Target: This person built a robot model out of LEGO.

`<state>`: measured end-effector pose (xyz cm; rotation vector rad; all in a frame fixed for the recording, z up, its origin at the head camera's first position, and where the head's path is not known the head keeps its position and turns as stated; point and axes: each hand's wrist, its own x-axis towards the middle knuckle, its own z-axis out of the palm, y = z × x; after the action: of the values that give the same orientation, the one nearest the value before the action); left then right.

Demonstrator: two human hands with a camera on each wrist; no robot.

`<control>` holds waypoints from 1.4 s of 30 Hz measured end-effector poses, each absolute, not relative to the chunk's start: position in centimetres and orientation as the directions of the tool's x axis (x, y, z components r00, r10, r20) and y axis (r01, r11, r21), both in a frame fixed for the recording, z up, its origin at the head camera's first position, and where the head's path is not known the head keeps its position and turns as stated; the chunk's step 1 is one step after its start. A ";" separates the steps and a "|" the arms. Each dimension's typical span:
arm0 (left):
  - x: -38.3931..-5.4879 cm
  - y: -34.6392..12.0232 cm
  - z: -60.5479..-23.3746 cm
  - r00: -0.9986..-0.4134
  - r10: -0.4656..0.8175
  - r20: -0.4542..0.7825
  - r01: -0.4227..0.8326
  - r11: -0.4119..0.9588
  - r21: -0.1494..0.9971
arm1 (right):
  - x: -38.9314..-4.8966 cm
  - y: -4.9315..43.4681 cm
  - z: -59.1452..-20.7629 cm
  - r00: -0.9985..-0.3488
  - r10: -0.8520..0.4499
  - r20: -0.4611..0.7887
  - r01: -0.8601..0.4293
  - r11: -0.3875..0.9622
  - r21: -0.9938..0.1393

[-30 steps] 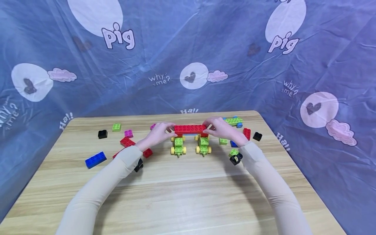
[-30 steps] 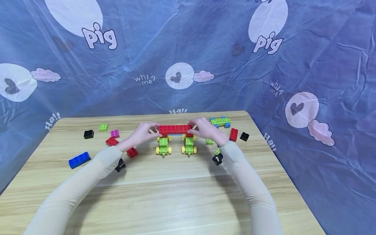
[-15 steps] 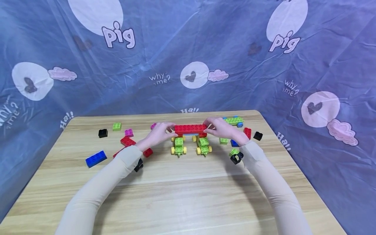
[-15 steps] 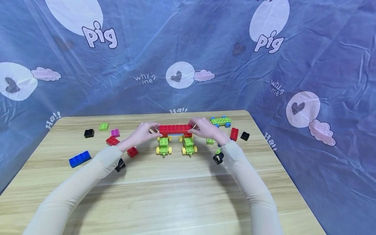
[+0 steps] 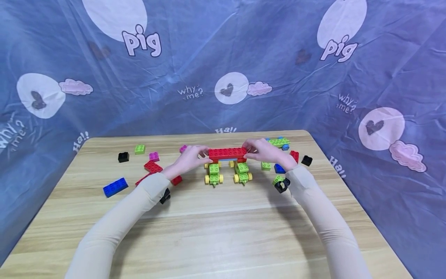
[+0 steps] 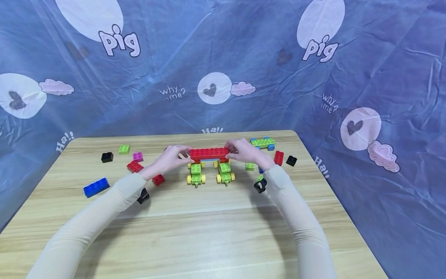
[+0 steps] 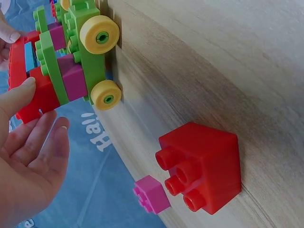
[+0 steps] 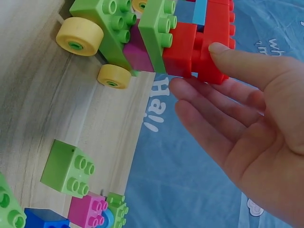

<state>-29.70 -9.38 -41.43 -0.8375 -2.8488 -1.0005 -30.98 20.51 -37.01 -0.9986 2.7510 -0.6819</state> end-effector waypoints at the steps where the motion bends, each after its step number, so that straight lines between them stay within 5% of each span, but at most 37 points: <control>1: -29.7 -9.4 -41.4 -0.857 0.483 0.177 0.488 0.653 0.580 | -31.0 20.5 -37.0 -0.772 -0.636 0.023 -0.573 0.679 -0.459; 26: -29.4 -9.2 -41.5 -0.851 0.492 0.182 0.500 0.659 0.562 | -30.8 20.6 -38.3 -0.774 -0.631 0.052 -0.573 0.663 -0.482; 42: -29.5 -9.0 -41.3 -0.860 0.478 0.176 0.490 0.680 0.546 | -30.3 20.6 -37.6 -0.706 -0.689 0.162 -0.690 0.620 -0.372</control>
<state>-29.47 -9.02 -41.29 -0.8241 -2.8617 -0.9383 -30.30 20.59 -37.58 -1.2052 2.8303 -0.6527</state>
